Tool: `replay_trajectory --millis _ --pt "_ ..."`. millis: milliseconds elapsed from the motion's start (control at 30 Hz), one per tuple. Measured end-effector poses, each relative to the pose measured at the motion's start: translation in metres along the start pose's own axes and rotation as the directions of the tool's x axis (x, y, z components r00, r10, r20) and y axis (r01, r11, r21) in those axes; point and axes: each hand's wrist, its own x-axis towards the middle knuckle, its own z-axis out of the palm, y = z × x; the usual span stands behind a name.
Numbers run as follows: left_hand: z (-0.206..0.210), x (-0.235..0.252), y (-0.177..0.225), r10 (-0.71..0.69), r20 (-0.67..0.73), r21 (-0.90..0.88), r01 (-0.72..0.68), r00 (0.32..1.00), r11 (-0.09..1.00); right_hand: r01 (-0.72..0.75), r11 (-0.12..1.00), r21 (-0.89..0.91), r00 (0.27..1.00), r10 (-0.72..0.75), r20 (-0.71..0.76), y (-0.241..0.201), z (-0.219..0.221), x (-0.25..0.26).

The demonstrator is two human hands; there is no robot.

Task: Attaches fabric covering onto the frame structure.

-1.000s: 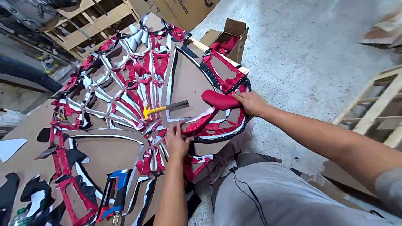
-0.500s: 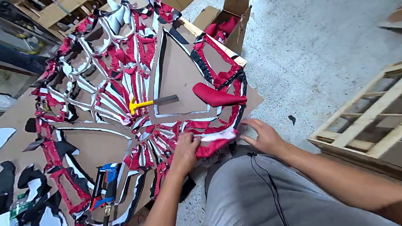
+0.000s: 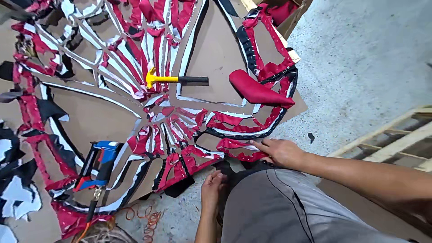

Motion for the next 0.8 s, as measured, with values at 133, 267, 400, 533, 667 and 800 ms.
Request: replay_trajectory --millis 133,267,400,533,667,800 --pt "0.02 0.041 -0.008 0.017 0.111 -0.447 0.035 0.994 0.894 0.079 0.997 -0.011 0.996 -0.079 -0.029 -0.014 0.006 0.026" --pt "0.037 0.062 0.009 -0.111 0.056 -0.662 0.12 0.992 0.74 0.072 0.997 -0.03 0.997 -0.072 -0.001 -0.035 -0.005 0.064" --pt "0.032 0.059 0.024 -0.255 -0.043 -0.66 0.164 0.966 0.733 0.028 0.997 -0.073 0.997 -0.023 0.078 -0.057 -0.014 0.089" --pt "0.03 0.055 0.02 -0.265 -0.123 -0.691 0.109 0.956 0.714 0.14 0.944 -0.3 0.98 -0.174 -0.091 -0.059 0.003 0.086" --pt "0.03 0.054 0.02 -0.256 -0.092 -0.706 0.118 0.962 0.699 0.223 0.94 -0.258 0.939 -0.278 -0.201 -0.032 0.024 0.083" --pt "0.036 0.061 0.024 -0.275 -0.071 -0.708 0.146 0.959 0.691 0.251 0.95 -0.184 0.937 -0.286 -0.199 -0.021 0.031 0.086"
